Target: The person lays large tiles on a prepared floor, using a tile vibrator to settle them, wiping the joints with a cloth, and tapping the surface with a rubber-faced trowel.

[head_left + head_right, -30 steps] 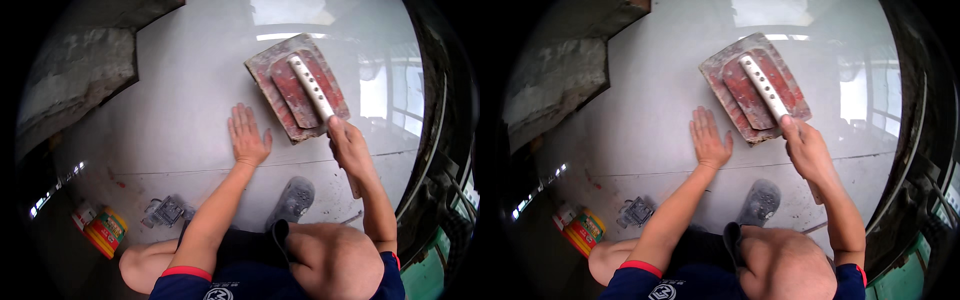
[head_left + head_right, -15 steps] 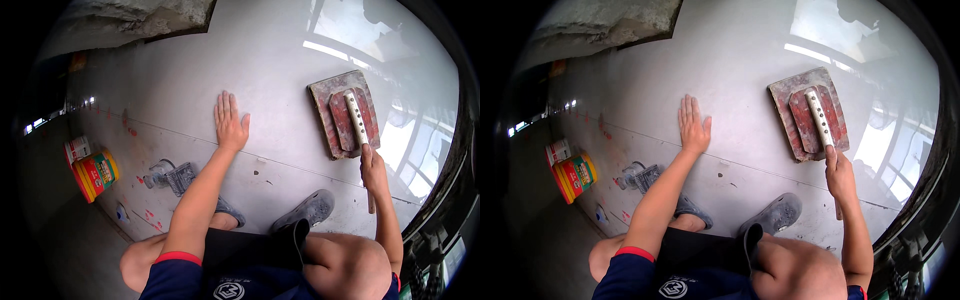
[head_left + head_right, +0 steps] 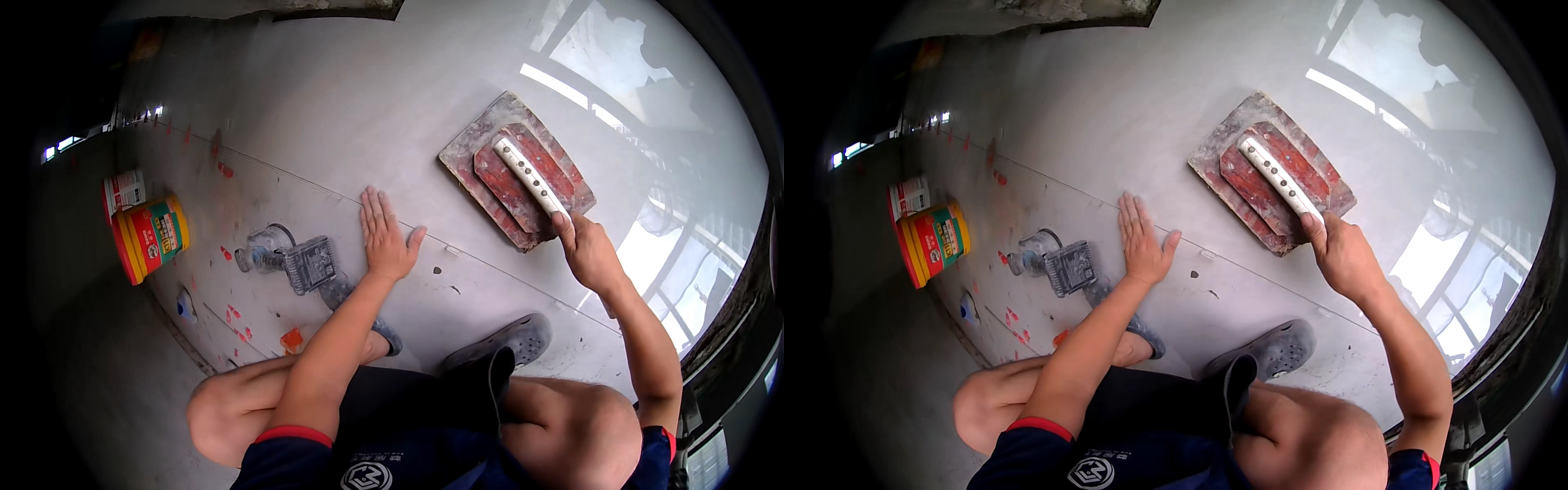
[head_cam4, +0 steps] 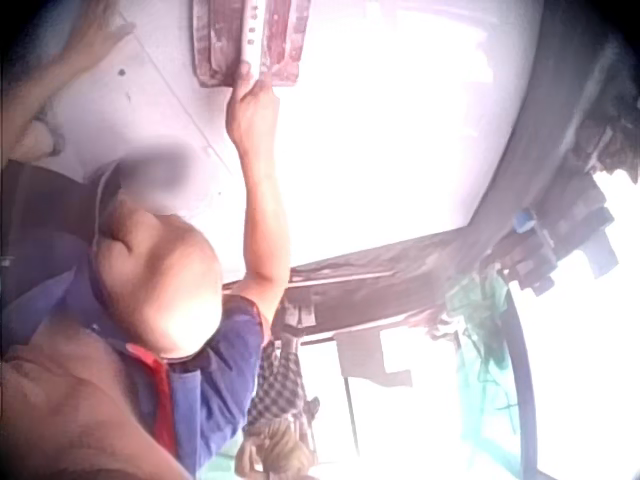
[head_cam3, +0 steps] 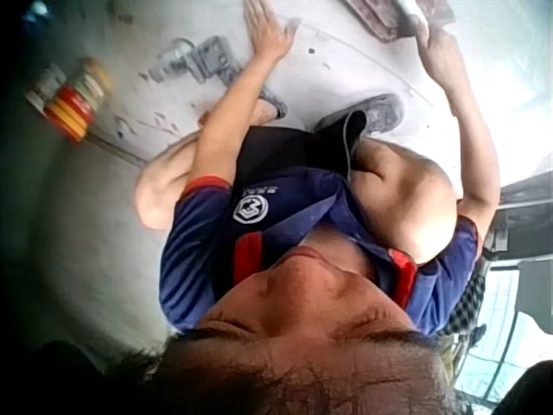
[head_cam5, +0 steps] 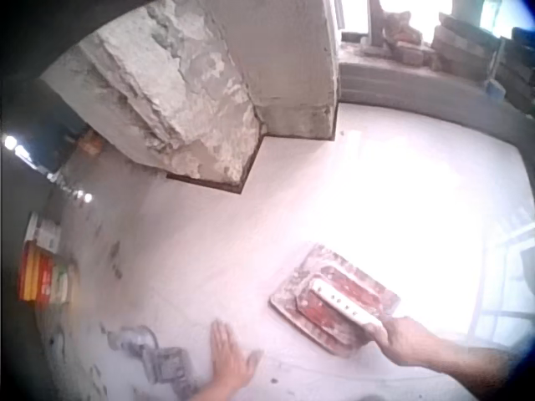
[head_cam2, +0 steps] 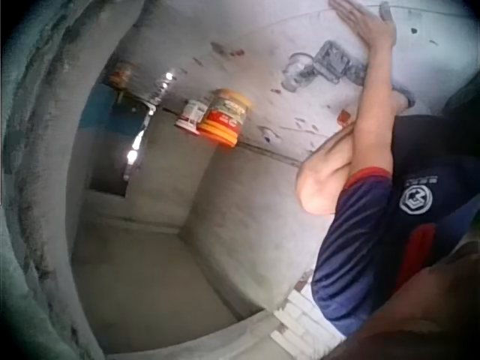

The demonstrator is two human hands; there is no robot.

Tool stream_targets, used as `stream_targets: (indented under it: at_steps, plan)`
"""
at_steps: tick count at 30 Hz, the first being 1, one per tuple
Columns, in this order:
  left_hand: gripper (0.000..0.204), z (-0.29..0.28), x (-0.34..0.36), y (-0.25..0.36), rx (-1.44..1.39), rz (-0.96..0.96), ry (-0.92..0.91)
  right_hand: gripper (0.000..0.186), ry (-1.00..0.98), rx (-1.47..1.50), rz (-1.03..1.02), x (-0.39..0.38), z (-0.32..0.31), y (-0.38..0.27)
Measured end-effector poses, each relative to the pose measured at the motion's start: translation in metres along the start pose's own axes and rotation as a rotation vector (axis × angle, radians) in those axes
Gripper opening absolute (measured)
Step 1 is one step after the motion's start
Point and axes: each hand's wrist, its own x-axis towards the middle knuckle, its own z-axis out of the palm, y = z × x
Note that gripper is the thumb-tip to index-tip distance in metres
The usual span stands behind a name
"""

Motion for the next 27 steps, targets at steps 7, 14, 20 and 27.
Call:
stream_targets:
  at_steps: [7, 14, 20, 27]
  plan:
    - [0.097, 0.004, -0.009, -0.009, -0.007, -0.026, 0.013, 0.058, -0.138, 0.095, -0.076, -0.004, -0.024, -0.064]
    - [0.096, 0.003, 0.002, 0.003, -0.02, -0.009, -0.004, 0.054, -0.157, -0.063, -0.104, 0.025, 0.001, -0.039]
    - [0.097, 0.002, -0.005, -0.004, -0.007, -0.007, -0.011, 0.059, -0.258, 0.053, -0.129, 0.026, -0.021, -0.086]
    - [0.095, 0.002, 0.0, 0.002, -0.012, -0.024, -0.042, 0.06, -0.17, -0.1, -0.049, 0.052, 0.014, -0.044]
